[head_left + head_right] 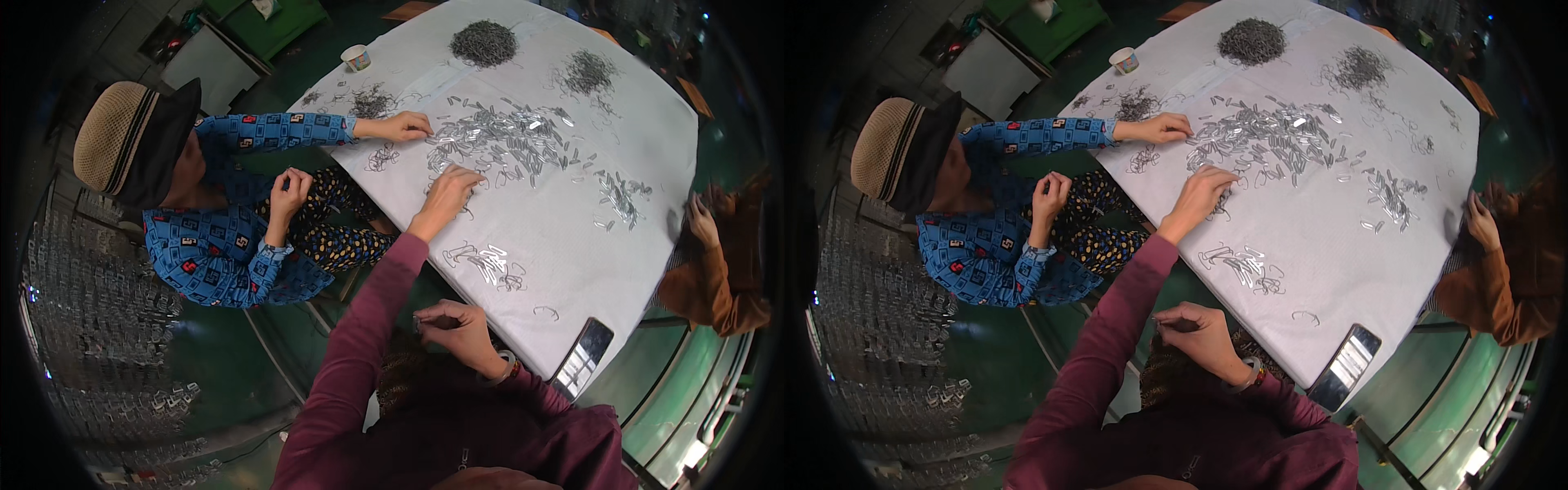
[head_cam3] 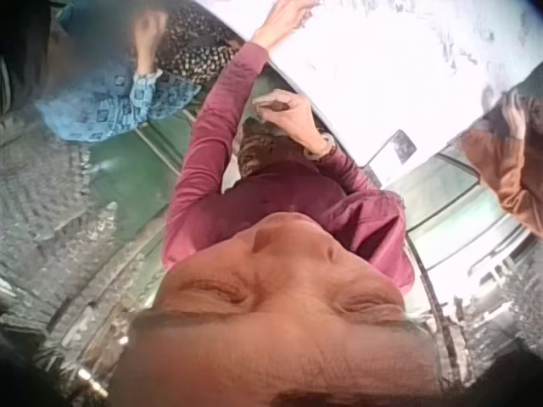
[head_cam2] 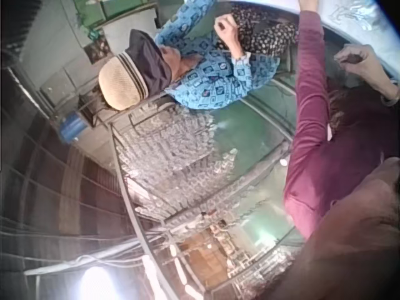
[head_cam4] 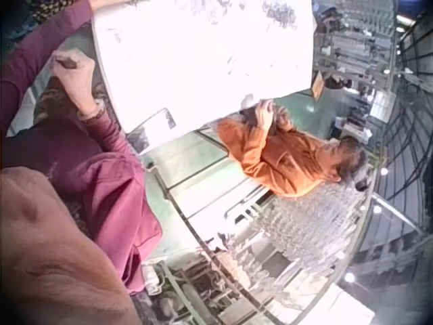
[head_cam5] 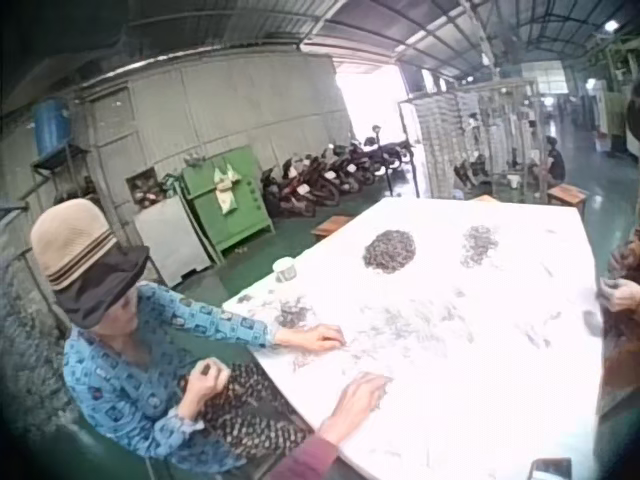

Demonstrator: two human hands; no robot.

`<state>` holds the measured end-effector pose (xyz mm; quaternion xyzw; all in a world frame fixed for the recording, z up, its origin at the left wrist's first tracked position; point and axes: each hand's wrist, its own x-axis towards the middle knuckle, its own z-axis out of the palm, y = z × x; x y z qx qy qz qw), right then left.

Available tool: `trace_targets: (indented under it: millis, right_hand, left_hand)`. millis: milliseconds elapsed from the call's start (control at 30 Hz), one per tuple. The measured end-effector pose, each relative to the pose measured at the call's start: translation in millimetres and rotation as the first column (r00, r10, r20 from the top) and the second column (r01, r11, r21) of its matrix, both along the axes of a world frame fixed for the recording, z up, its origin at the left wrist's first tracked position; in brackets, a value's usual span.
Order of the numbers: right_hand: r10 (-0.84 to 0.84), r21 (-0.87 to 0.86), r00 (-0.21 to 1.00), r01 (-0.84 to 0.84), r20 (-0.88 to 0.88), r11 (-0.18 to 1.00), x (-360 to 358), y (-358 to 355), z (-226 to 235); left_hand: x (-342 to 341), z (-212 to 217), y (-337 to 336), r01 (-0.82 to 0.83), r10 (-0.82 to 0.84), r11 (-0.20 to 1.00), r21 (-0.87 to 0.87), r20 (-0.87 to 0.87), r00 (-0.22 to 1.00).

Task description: The person sits at a table and repeatedly picks up small metal clips and fasteners, then links them together by hand. They occasionally reach up to hang the assembled chain onto a nearby metal rack. Two other people at the table perform similar assembly work.

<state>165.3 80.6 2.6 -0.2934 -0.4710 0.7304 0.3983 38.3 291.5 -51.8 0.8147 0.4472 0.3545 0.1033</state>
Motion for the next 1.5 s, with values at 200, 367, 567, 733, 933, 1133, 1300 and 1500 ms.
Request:
trace_targets:
  millis: [200,367,567,733,933,1133,1300,1500]
  right_hand:
    - [-0.143,-0.119,0.990,0.140,-0.015,0.983,15,19,-1]
    - [-0.155,-0.029,0.988,0.156,0.023,0.987,16,13,-12]
    - [-0.213,0.151,0.971,0.196,0.106,0.969,15,12,-14]
    - [-0.264,0.113,0.963,0.257,0.053,0.960,12,5,-24]
    - [-0.357,0.239,0.919,0.313,0.169,0.919,8,-1,-9]
    - [-0.358,0.291,0.918,0.300,0.172,0.908,1,-9,10]
    - [-0.305,0.282,0.952,0.288,0.016,0.915,4,-18,10]
    - [-0.490,0.394,0.866,0.419,0.099,0.818,43,48,10]
  left_hand:
    - [40,-55,85,0.219,-0.194,0.975,0.023,-0.380,0.904]
    - [38,-50,41,0.055,0.052,0.953,0.298,-0.342,0.938]
    - [24,14,-42,-0.105,0.135,0.990,-0.098,0.392,0.910]
    - [-14,94,-197,0.082,0.064,0.968,-0.237,0.548,0.834]
    - [-20,82,-246,-0.156,0.091,0.981,0.115,0.434,0.896]
    - [-17,69,-253,-0.342,0.286,0.936,0.082,0.391,0.875]
    - [1,71,-257,-0.280,0.275,0.958,-0.069,0.509,0.816]
    - [1,60,-255,-0.137,0.280,0.957,-0.254,0.697,0.660]
